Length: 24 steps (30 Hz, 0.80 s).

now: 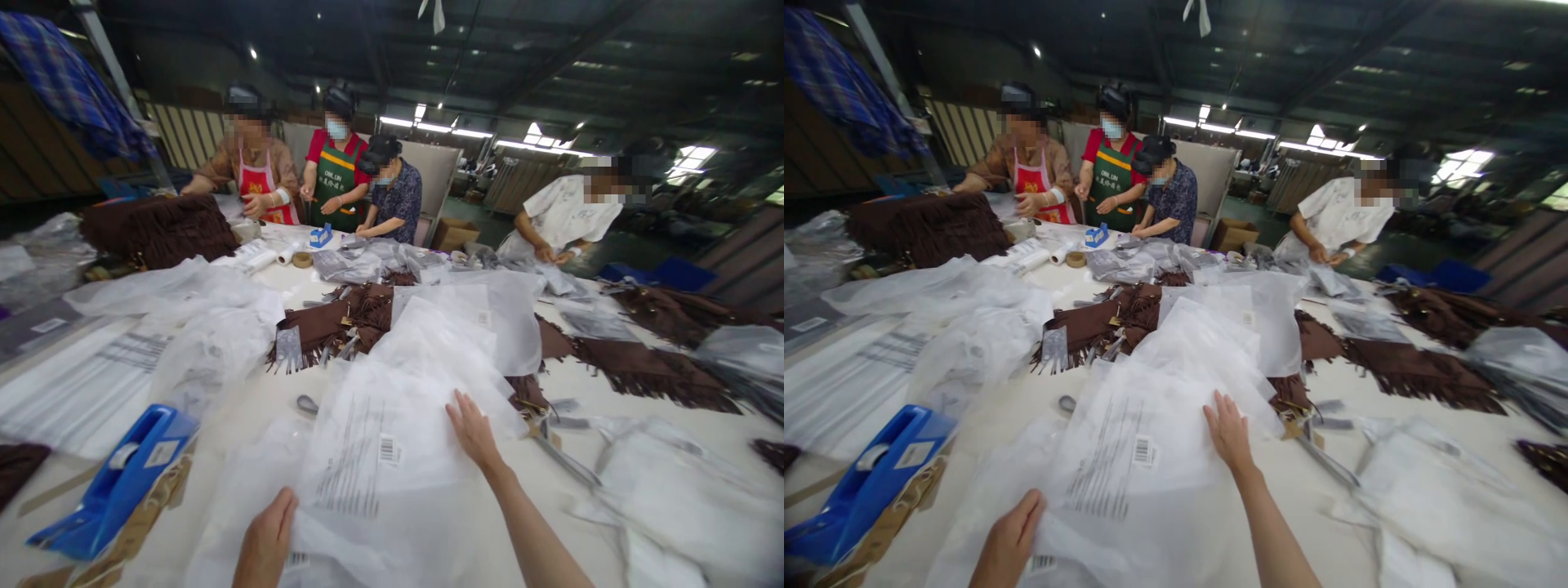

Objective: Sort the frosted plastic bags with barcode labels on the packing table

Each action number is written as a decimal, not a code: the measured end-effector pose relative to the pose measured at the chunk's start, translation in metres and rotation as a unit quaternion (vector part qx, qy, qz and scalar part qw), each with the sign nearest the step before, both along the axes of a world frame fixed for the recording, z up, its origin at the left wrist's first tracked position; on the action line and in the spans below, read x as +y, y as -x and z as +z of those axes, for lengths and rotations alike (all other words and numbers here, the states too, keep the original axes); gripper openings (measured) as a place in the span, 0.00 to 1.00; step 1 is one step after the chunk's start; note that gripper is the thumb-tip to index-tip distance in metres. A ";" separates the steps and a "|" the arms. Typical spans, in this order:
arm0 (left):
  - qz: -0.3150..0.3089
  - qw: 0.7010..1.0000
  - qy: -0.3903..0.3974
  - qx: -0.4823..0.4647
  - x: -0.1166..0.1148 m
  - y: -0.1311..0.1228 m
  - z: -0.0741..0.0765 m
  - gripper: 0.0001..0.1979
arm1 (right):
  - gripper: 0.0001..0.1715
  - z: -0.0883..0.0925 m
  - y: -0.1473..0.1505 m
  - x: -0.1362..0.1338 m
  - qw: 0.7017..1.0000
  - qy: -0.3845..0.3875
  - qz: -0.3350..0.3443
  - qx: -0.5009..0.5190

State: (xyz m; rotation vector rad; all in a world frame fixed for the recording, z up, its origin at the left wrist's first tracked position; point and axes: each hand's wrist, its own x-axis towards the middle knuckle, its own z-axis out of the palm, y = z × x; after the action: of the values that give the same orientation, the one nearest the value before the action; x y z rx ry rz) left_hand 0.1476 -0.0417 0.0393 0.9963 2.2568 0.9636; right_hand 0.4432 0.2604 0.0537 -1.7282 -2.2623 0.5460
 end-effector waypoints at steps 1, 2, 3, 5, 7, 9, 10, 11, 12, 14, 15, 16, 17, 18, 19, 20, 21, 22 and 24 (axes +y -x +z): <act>0.002 1.000 0.003 0.001 -0.002 0.001 -0.002 0.15 | 0.33 -0.005 -0.006 0.002 0.999 0.036 0.007 0.022; 0.001 1.000 0.008 0.003 -0.004 0.001 -0.003 0.16 | 0.33 -0.009 -0.010 0.004 0.997 0.060 0.013 0.036; -0.001 1.000 0.011 0.006 -0.005 0.002 -0.004 0.18 | 0.33 -0.013 -0.014 0.006 0.996 0.072 0.020 0.042; -0.012 1.000 0.011 0.012 -0.005 0.003 -0.002 0.20 | 0.35 -0.016 -0.018 0.009 0.995 0.081 0.029 0.054; -0.005 1.000 -0.007 0.020 -0.005 0.006 0.001 0.19 | 0.38 -0.016 -0.023 0.011 0.993 0.089 0.030 0.070; 0.014 0.999 -0.025 0.028 -0.005 0.012 0.005 0.17 | 0.38 -0.015 -0.029 0.013 0.991 0.102 0.031 0.083; 0.025 0.999 -0.028 0.032 -0.005 0.017 0.005 0.16 | 0.38 -0.014 -0.033 0.013 0.989 0.112 0.034 0.088; 0.032 0.999 -0.024 0.035 -0.005 0.021 0.006 0.15 | 0.37 -0.013 -0.037 0.012 0.987 0.123 0.040 0.092; 0.033 0.999 -0.014 0.035 -0.006 0.026 0.005 0.14 | 0.36 -0.014 -0.042 0.012 0.985 0.136 0.048 0.094; 0.030 0.999 0.009 0.029 -0.008 0.034 0.004 0.14 | 0.33 -0.016 -0.051 0.010 0.981 0.162 0.066 0.088; 0.028 0.999 0.020 0.025 -0.009 0.037 0.003 0.15 | 0.32 -0.019 -0.055 0.008 0.979 0.176 0.072 0.079; 0.029 0.999 0.029 0.022 -0.011 0.040 0.002 0.16 | 0.31 -0.022 -0.058 0.007 0.977 0.190 0.076 0.065; 0.035 0.998 0.039 0.023 -0.012 0.043 0.002 0.17 | 0.31 -0.027 -0.060 0.006 0.975 0.205 0.077 0.046; 0.045 0.997 0.049 0.025 -0.015 0.046 0.002 0.18 | 0.30 -0.031 -0.061 0.004 0.972 0.220 0.078 0.025; 0.055 0.996 0.060 0.028 -0.017 0.049 0.002 0.18 | 0.30 -0.035 -0.061 0.002 0.969 0.235 0.079 0.004; 0.064 0.995 0.071 0.028 -0.020 0.052 0.002 0.18 | 0.30 -0.040 -0.059 -0.001 0.966 0.245 0.080 -0.018; 0.069 0.994 0.078 0.027 -0.023 0.055 0.003 0.18 | 0.31 -0.044 -0.057 -0.004 0.964 0.251 0.080 -0.037; 0.072 0.994 0.084 0.023 -0.026 0.057 0.004 0.18 | 0.33 -0.048 -0.053 -0.008 0.963 0.251 0.079 -0.055; 0.075 0.993 0.090 0.017 -0.031 0.057 0.006 0.19 | 0.37 -0.055 -0.044 -0.016 0.966 0.235 0.065 -0.086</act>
State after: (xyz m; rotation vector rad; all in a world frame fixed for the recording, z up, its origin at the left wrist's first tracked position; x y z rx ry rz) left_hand 0.0901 -0.0732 0.0453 0.7799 2.4264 0.7914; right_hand 0.4872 0.2443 -0.0016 -1.9016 -2.5303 1.0736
